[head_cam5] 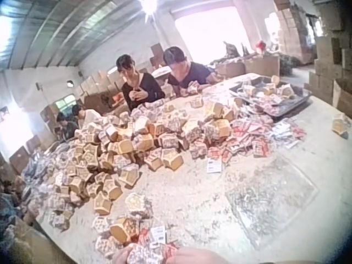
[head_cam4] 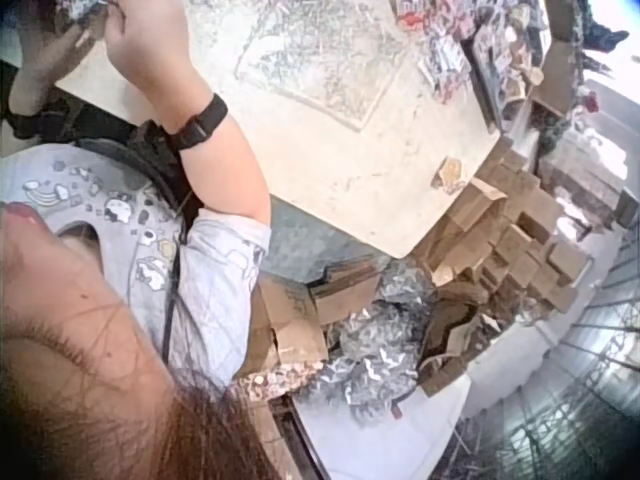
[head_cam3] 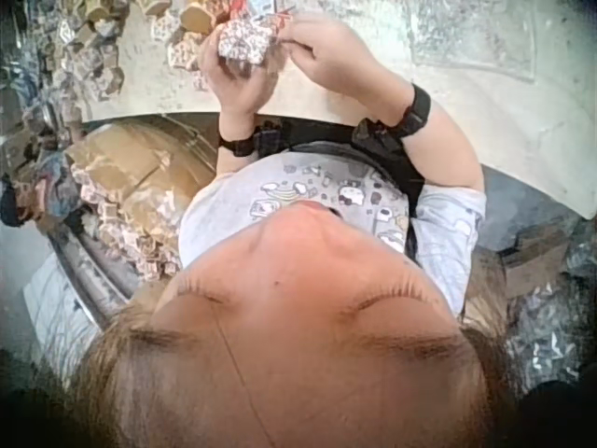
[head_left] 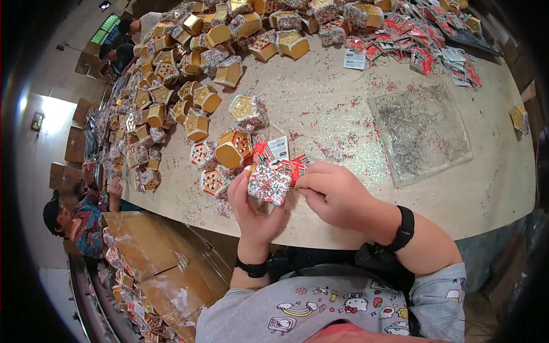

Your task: The recorder is assembling and packing decorative star-shaped and house-shaped ornaments, including applying small adhesive labels or stickers to the products.

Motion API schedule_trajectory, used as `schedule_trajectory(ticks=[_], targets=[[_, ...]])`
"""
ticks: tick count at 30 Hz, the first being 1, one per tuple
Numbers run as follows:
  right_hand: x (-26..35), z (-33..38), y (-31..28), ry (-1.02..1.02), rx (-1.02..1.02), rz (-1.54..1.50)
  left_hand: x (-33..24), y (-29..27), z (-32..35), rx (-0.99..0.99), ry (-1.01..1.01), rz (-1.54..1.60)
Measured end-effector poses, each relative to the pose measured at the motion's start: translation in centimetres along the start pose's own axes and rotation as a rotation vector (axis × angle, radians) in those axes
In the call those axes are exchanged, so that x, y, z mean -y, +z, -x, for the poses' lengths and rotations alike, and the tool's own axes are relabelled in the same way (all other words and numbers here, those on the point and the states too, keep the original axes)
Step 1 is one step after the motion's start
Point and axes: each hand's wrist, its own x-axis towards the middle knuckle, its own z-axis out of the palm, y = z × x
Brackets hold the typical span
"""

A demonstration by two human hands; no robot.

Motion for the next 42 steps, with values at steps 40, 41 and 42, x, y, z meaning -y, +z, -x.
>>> schedule_trajectory(ticks=[40,41,42], targets=[[-0.1,0.2,0.2,-0.04,0.005,0.016,0.3,0.6,0.5,-0.096,-0.09,0.033],[-0.1,0.1,0.2,-0.035,0.009,-0.002,0.1,0.5,0.3,-0.062,-0.055,0.009],[-0.2,0.1,0.2,-0.033,0.009,-0.025,-0.1,0.4,0.2,-0.029,-0.021,-0.015]])
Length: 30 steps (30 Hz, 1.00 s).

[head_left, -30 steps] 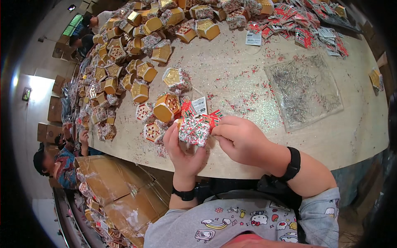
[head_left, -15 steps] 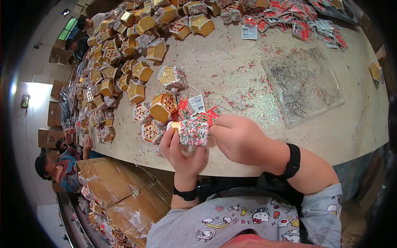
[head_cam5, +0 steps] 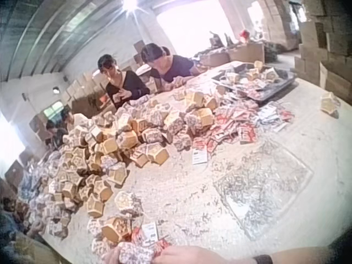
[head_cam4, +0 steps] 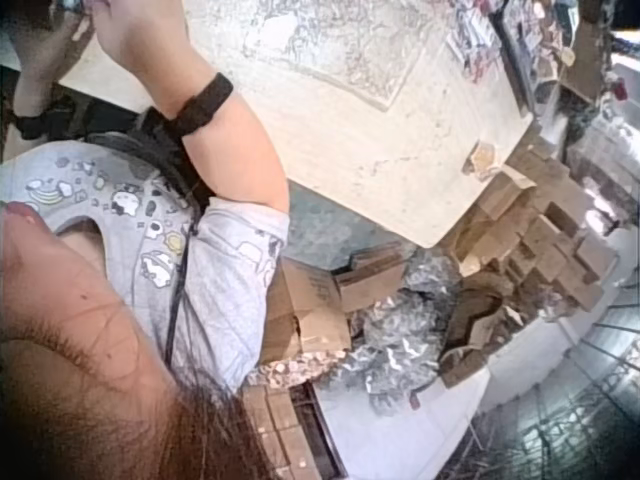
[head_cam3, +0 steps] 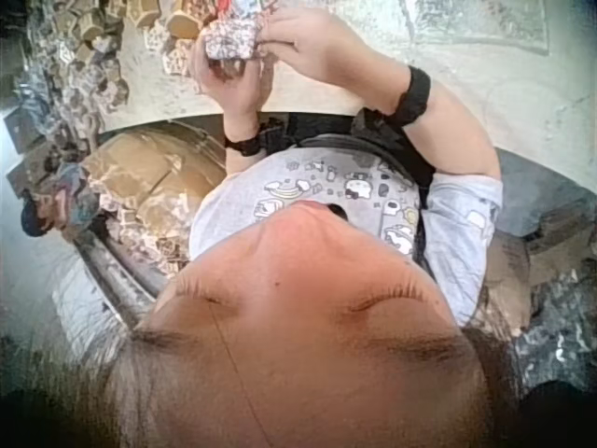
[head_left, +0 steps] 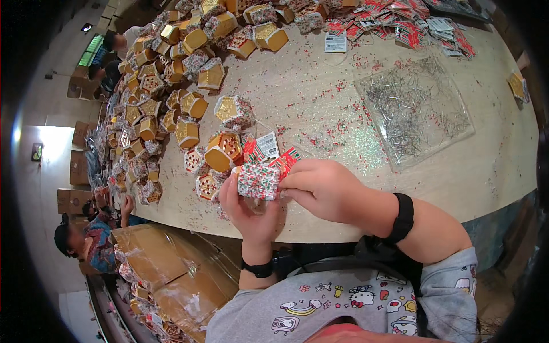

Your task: The recorder is assembling and packing decorative star-shaped and house-shaped ornaments, including applying small adhesive labels or stickers to the products.

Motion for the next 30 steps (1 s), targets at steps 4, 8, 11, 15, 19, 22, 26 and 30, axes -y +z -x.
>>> schedule_trajectory(ticks=[4,8,11,15,19,22,26,30], targets=[[0.6,-0.4,-0.6,0.058,0.081,-0.041,0.1,0.0,0.1,-0.004,-0.086,0.098],[0.4,-0.4,-0.6,0.079,0.097,-0.057,0.0,0.0,0.0,-0.01,-0.07,0.086],[-0.1,-0.2,-0.4,0.067,0.074,-0.067,0.0,0.0,0.0,-0.019,-0.035,0.059],[-0.2,-0.3,-0.6,0.088,0.124,-0.025,-1.0,-0.2,-0.3,0.01,0.072,-0.101],[-0.2,-0.3,-0.8,0.124,0.142,-0.015,-0.5,-0.3,-0.1,0.032,0.079,-0.088],[-0.1,-0.3,-0.8,0.104,-0.001,0.003,-0.4,0.1,-0.1,-0.025,0.051,-0.055],[0.3,-1.1,-3.0,0.002,-0.14,0.212,0.5,-0.1,0.0,-0.207,-0.125,-0.027],[2.1,-1.8,-7.1,0.006,-0.312,0.491,0.6,-0.8,-0.3,-0.289,-0.213,-0.274]])
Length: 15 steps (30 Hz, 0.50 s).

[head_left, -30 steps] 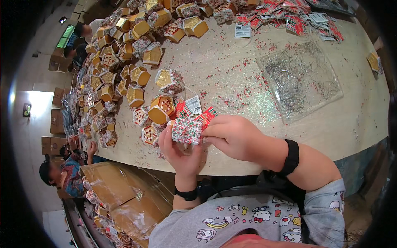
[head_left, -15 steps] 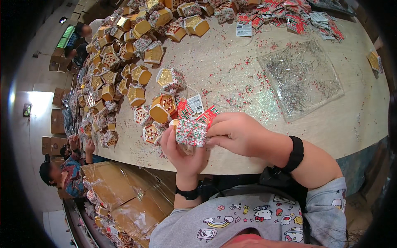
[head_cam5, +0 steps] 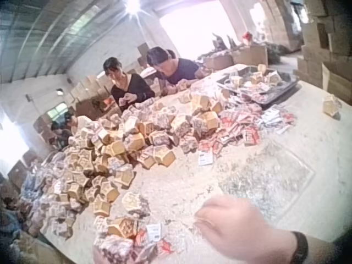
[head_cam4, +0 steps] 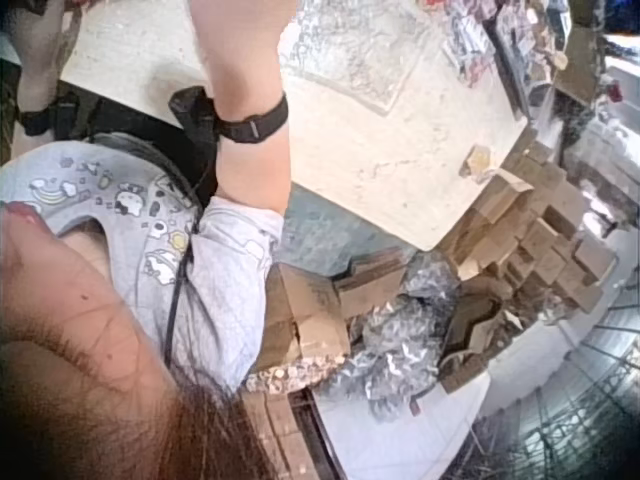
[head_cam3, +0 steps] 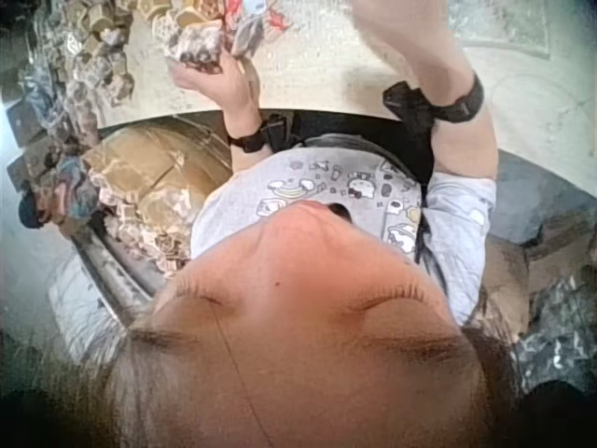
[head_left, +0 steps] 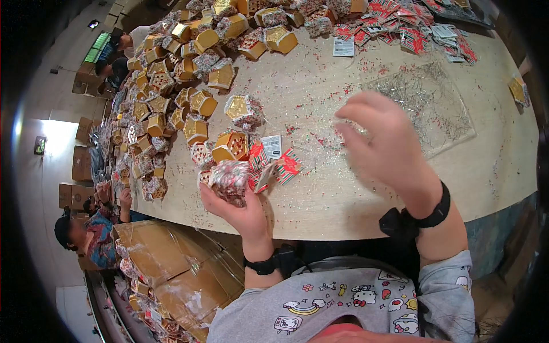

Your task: The recorder is assembling and packing decorative star-shaped and house-shaped ornaments, including applying small adhesive labels or stickers to the products.

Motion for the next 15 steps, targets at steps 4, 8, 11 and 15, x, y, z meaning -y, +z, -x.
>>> schedule_trajectory(ticks=[4,8,11,15], targets=[[-1.6,-0.6,-2.1,0.08,-0.119,0.323,-0.5,-0.8,0.5,-0.033,0.185,-0.136],[-3.4,0.0,-2.5,0.265,0.006,0.605,-0.9,-1.7,0.9,0.14,0.622,-0.154],[-4.2,0.3,-2.3,0.415,0.2,0.66,-4.0,-1.4,-0.3,0.423,0.628,-0.174],[-4.9,0.6,-2.2,0.366,0.208,0.704,-6.8,-0.3,-2.9,0.679,0.475,-0.458]])
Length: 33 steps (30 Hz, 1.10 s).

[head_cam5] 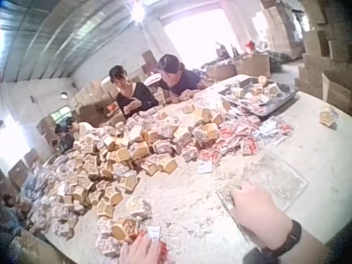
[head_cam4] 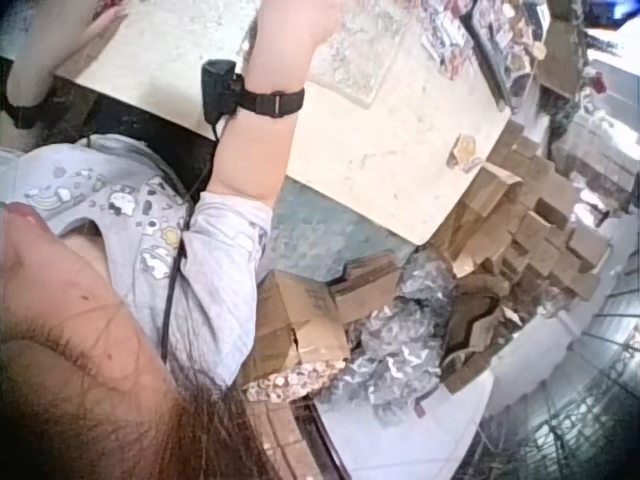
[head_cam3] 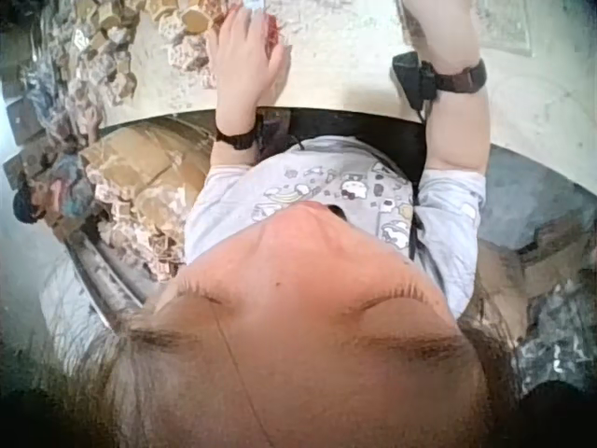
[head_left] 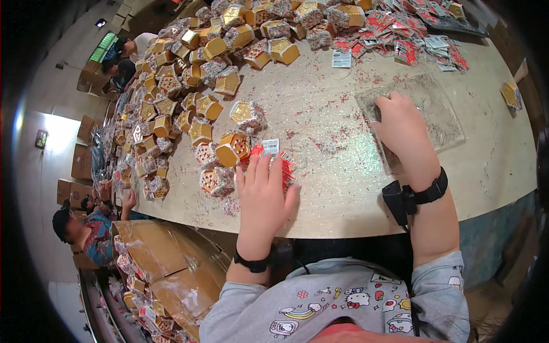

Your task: The recorder is assembling and packing decorative star-shaped and house-shaped ornaments, including applying small adhesive labels or stickers to the products.

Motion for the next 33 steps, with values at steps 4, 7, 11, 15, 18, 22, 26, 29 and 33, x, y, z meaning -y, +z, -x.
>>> schedule_trajectory(ticks=[4,7,11,15,18,22,26,29,33], targets=[[0.2,-0.2,0.1,-0.008,0.016,-0.033,-0.6,-0.5,-2.1,0.046,0.062,-0.074],[0.3,-0.4,0.3,-0.026,0.007,-0.03,-0.9,0.5,-2.9,0.037,0.09,-0.114],[0.0,-0.6,0.5,-0.037,-0.033,-0.042,-0.7,1.2,-3.5,0.076,0.146,-0.095],[-0.5,-0.8,1.0,-0.069,-0.121,-0.068,-0.3,1.3,-3.5,0.042,0.278,-0.022],[-0.5,-0.8,0.8,-0.05,-0.159,-0.091,0.5,1.1,-3.0,0.041,0.336,-0.022],[-0.5,-0.9,0.5,0.026,-0.165,-0.199,2.5,0.9,-1.7,0.004,0.421,-0.014],[-0.7,-1.4,0.7,0.084,-0.194,-0.31,4.3,0.7,-0.6,-0.059,0.382,-0.031],[-0.2,-1.3,0.1,0.129,-0.186,-0.404,4.5,-0.2,-0.2,-0.107,0.339,-0.038],[-0.6,-1.6,0.3,0.156,-0.213,-0.469,4.5,-0.5,0.1,-0.134,0.309,-0.012]])
